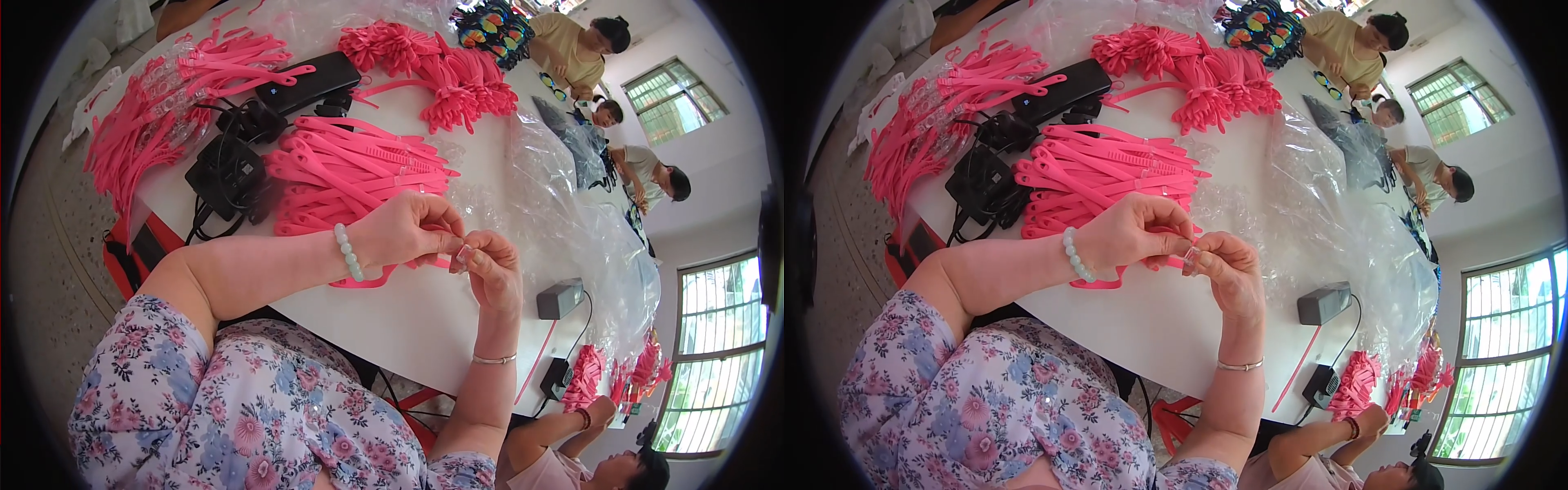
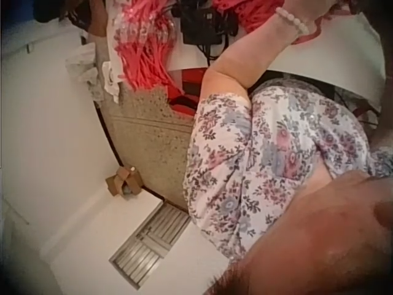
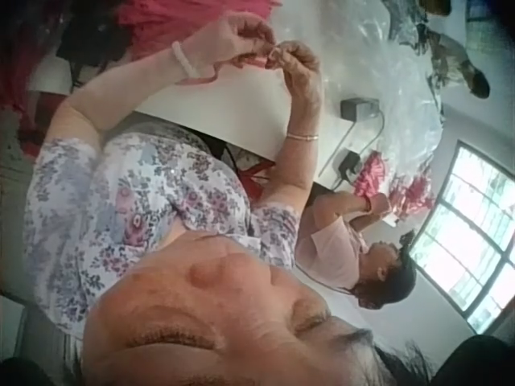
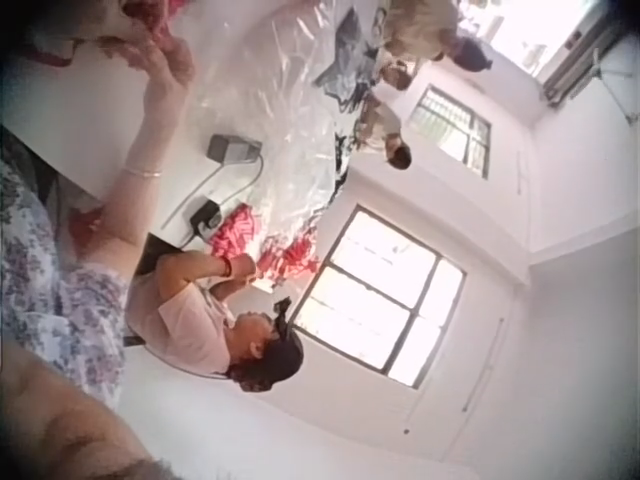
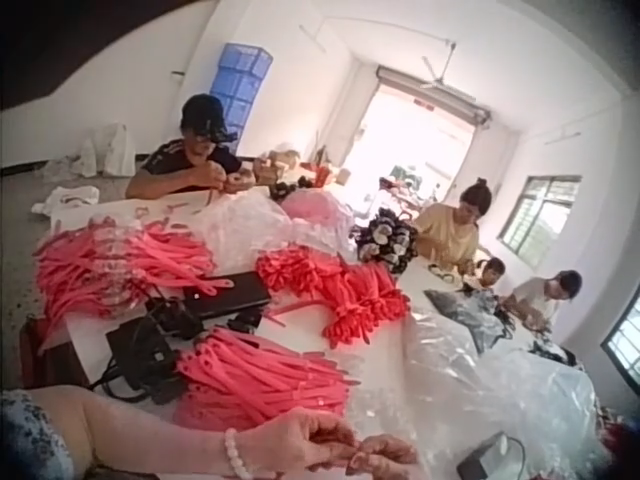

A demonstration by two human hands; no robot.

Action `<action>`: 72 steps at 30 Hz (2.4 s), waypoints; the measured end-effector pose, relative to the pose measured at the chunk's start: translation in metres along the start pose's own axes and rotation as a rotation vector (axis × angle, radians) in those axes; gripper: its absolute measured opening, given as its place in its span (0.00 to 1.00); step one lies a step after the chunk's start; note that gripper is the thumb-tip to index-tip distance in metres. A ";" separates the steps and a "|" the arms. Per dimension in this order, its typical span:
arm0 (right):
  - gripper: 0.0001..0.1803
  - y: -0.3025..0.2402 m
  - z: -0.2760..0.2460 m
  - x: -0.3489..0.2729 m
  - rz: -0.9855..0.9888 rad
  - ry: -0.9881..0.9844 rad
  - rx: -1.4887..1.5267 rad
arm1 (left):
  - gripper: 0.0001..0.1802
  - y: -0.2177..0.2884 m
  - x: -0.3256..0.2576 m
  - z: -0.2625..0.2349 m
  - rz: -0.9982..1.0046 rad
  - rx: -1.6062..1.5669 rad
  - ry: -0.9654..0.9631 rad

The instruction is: Bundling and packaging pink fabric straps at a production table.

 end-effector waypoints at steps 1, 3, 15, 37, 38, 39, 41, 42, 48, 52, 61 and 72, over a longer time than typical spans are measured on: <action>0.06 0.000 0.000 0.000 -0.017 0.004 0.004 | 0.04 0.004 -0.002 0.003 0.001 -0.001 -0.002; 0.07 0.000 -0.001 -0.001 -0.020 0.028 0.007 | 0.06 0.013 -0.006 0.008 0.135 0.172 0.087; 0.08 -0.001 -0.002 0.001 -0.036 0.048 0.018 | 0.12 0.007 -0.002 0.004 0.909 0.966 0.190; 0.06 0.008 -0.003 0.003 -0.062 -0.073 0.197 | 0.11 0.001 -0.003 0.010 0.886 0.563 0.181; 0.06 0.007 -0.004 0.002 -0.063 -0.072 0.197 | 0.11 0.001 -0.004 0.009 0.869 0.572 0.183; 0.06 0.005 -0.004 0.002 -0.042 -0.079 0.187 | 0.10 0.000 -0.004 0.009 0.851 0.581 0.186; 0.06 0.002 -0.003 0.001 -0.022 -0.084 0.182 | 0.10 0.002 -0.005 0.007 0.843 0.616 0.170; 0.06 0.001 -0.003 0.002 0.001 -0.066 0.133 | 0.11 0.004 -0.005 0.006 0.837 0.651 0.157; 0.06 -0.002 0.000 0.002 -0.006 0.042 -0.057 | 0.09 0.002 0.002 0.000 0.199 0.031 0.069; 0.05 -0.007 0.004 0.001 -0.051 0.209 -0.273 | 0.07 0.000 0.006 -0.004 0.130 -0.009 0.069; 0.03 -0.001 0.004 0.002 -0.088 0.243 -0.411 | 0.03 0.008 0.006 -0.007 0.619 0.740 0.196; 0.06 -0.021 0.021 -0.002 -0.271 0.244 -0.899 | 0.02 0.005 0.000 -0.001 0.383 0.678 0.030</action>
Point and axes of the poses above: each hand's wrist, its own x-axis towards the middle knuckle, its own z-axis out of the palm, y = z × x, the point moved 2 cm from there along x, towards the middle knuckle, and after that the axes turned 2 degrees about x, right-handed, at the moved point
